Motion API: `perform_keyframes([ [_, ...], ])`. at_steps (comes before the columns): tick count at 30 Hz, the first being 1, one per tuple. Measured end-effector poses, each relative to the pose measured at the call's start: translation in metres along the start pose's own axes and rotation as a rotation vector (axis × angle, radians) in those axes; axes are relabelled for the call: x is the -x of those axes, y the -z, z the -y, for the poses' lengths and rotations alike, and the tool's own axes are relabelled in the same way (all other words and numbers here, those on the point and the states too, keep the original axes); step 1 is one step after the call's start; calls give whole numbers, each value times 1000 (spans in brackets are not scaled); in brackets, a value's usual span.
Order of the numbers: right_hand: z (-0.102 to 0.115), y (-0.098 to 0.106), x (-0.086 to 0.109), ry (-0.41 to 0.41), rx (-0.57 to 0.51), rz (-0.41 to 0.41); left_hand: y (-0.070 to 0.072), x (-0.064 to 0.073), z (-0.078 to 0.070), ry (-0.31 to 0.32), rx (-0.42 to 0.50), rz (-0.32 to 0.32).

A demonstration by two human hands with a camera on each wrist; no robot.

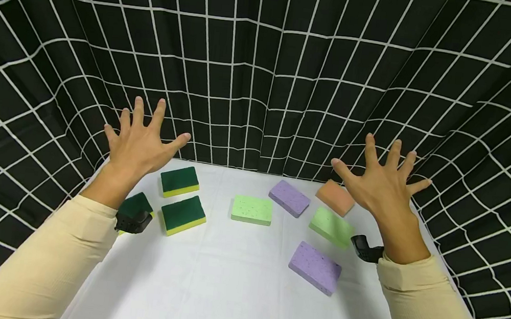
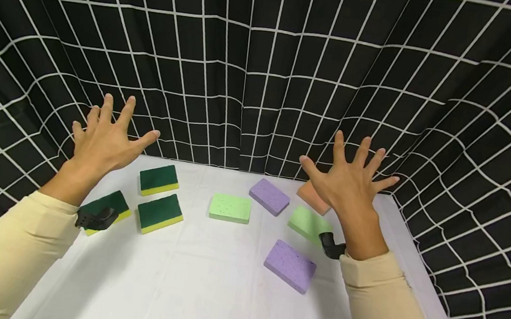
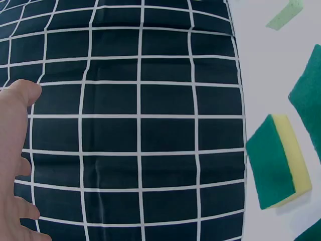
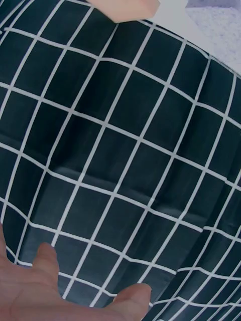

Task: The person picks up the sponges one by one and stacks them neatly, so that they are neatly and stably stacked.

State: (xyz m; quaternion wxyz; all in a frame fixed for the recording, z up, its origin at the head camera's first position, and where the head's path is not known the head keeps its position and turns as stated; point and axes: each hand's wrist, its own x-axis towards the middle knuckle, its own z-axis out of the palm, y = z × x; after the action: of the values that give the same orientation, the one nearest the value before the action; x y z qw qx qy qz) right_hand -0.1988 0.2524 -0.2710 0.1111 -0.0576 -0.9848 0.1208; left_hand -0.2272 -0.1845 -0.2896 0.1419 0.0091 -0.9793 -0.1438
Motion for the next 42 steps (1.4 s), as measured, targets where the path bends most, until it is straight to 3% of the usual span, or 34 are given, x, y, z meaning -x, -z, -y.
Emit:
perform_keyframes([
  [13,3,-2,3,11,2,-33,-4,9,-12,-59,81,-79],
  [23,5,-2,4,20,7,-42,-10,15,-20,-85,183,-95],
  [30,7,-3,5,21,13,-37,-18,16,-23,-146,280,-195],
  [37,7,-5,7,37,22,-38,-31,20,-27,-235,466,-332],
  [42,7,-6,9,36,23,-21,-40,23,-28,-269,536,-368],
])
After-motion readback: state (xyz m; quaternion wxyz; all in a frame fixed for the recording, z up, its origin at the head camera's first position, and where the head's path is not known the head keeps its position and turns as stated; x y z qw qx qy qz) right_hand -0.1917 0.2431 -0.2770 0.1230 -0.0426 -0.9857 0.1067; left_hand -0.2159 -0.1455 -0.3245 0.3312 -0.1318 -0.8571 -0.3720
